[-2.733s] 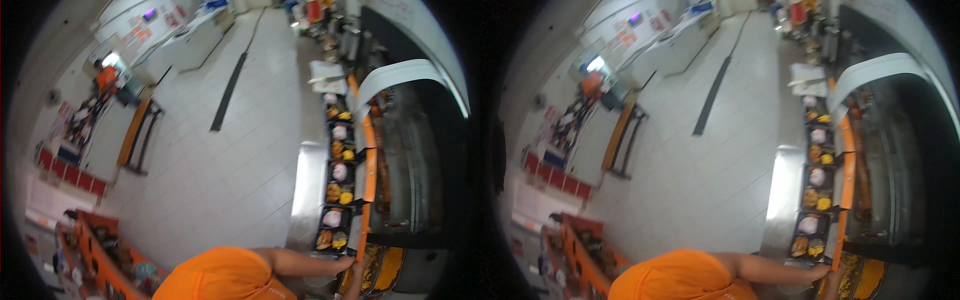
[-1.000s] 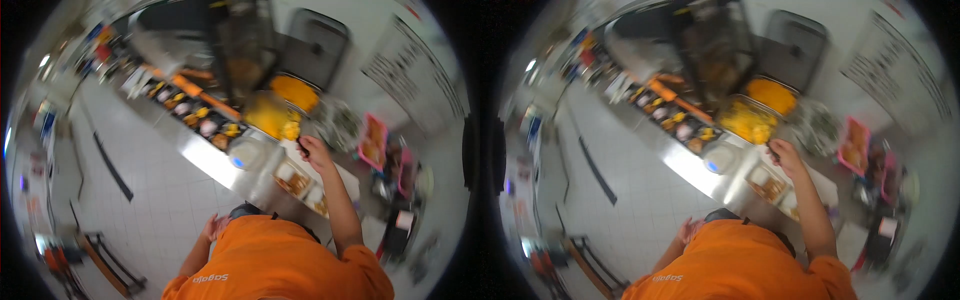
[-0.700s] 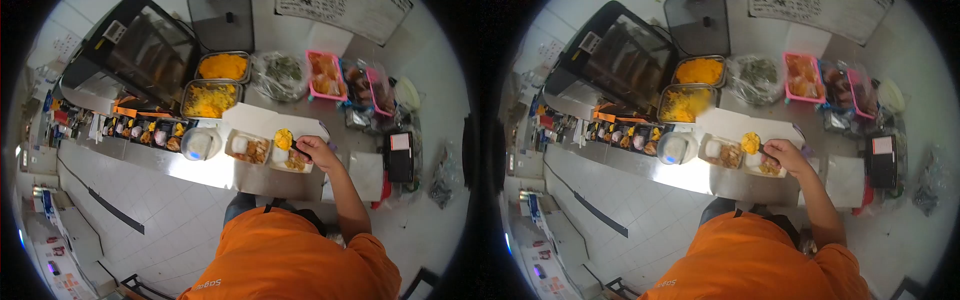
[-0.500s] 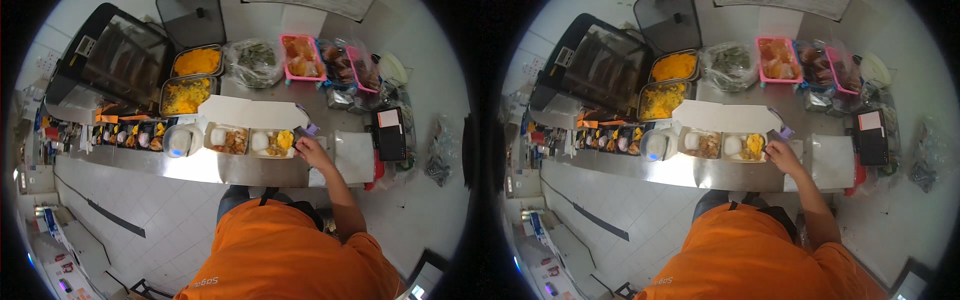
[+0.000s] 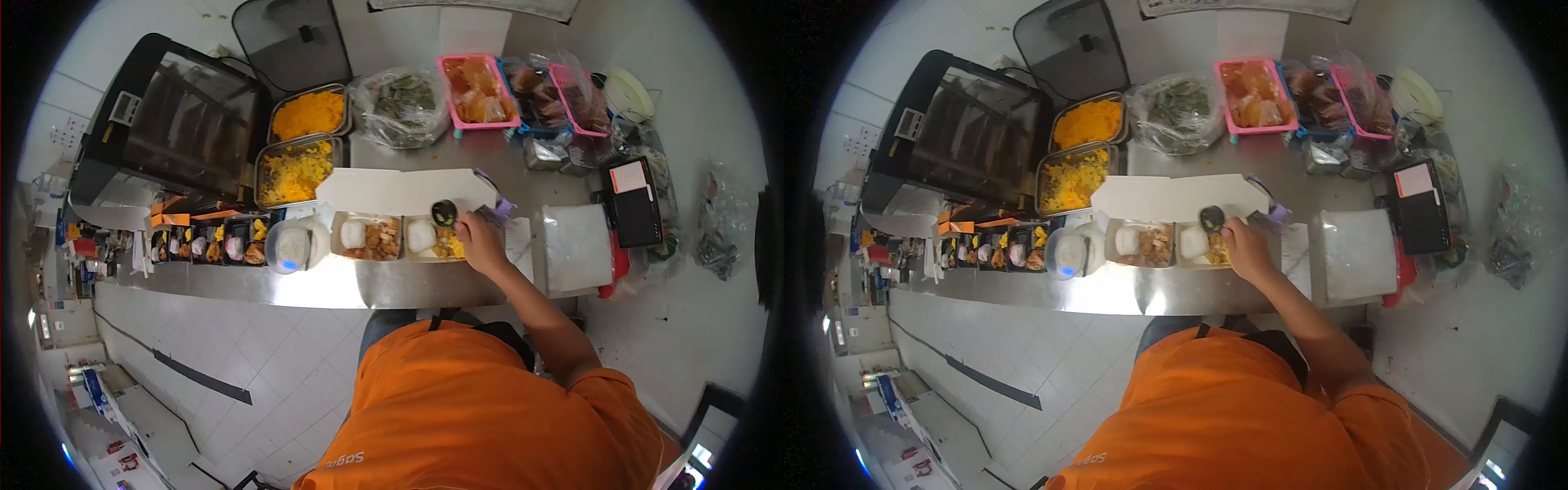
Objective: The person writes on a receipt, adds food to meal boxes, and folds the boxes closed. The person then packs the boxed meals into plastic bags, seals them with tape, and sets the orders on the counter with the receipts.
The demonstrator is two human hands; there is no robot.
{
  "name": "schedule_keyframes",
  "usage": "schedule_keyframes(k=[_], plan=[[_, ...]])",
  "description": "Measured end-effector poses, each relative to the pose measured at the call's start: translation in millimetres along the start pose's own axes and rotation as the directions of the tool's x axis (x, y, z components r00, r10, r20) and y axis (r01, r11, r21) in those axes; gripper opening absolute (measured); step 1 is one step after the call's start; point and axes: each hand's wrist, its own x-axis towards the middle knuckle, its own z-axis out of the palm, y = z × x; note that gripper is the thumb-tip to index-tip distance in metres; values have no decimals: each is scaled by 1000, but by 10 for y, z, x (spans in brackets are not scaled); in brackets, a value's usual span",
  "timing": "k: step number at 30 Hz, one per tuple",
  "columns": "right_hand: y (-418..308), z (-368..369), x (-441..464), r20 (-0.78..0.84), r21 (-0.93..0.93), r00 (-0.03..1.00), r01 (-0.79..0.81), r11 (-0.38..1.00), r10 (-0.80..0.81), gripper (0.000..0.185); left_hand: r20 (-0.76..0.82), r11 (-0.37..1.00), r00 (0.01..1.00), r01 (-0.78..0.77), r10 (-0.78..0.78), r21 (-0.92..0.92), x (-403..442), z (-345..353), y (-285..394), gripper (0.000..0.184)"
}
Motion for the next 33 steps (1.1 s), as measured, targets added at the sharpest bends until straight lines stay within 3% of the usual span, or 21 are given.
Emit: schedule_keyframes(k=[1,3,5,6,7,10,12,13,15,17,20,21,25,27,28,29,31,33], plan=[[-370,13,261,165,251,967,-231,940,193,18,3,1000,1000,-2,2,0,21,-13,42,65],[-541,565,746,211,484,971,-206,850,115,22,9,1000,1000,1,-1,-1,57,-34,120,64],[-929,968,1296,346,612,930,-324,722,125,23,19,1000,1000,0,0,-4,105,-48,227,64],[-1129,1054,1544,455,732,890,-391,558,28,22,21,1000,1000,8,-7,-5,138,-57,270,64],[-1321,1137,1767,445,726,892,-408,554,74,18,25,1000,1000,13,-13,-5,175,-70,313,63],[-877,1682,2548,-34,441,999,10,898,6,13,33,999,999,37,-37,-5,254,-157,459,63],[-365,1699,3136,-218,216,959,-133,967,181,9,37,998,998,56,-55,-1,313,-206,532,62],[-105,1644,3315,-346,-8,929,-140,990,129,12,36,998,997,65,-64,-2,330,-250,550,62],[349,1411,3538,-246,-464,960,-235,854,130,23,39,997,996,82,-82,-3,363,-308,573,62],[1000,1420,3615,-214,-655,974,-202,728,77,36,44,996,995,94,-94,-3,391,-378,599,61],[1022,1132,3529,-65,-705,995,-96,703,70,29,47,995,994,100,-100,-10,432,-456,604,61],[1005,1086,3612,-42,-714,990,-122,689,132,29,48,995,994,100,-99,-14,433,-488,607,60],[785,727,3641,-5,-548,999,-43,835,48,27,46,995,994,95,-95,-6,396,-659,540,60],[696,545,3491,-102,-233,989,-125,964,104,41,43,996,995,91,-91,5,397,-716,531,59],[555,437,3285,-83,60,987,-130,990,135,42,43,995,995,94,-95,12,392,-740,524,59],[381,263,3048,-70,348,986,-119,930,153,43,45,996,995,94,-94,13,398,-740,524,59],[-124,-277,2395,267,575,956,-260,776,123,50,37,996,996,84,-85,25,410,-731,533,58],[-544,-568,1640,320,748,932,-360,557,173,53,35,996,997,74,-75,39,439,-717,534,58]])
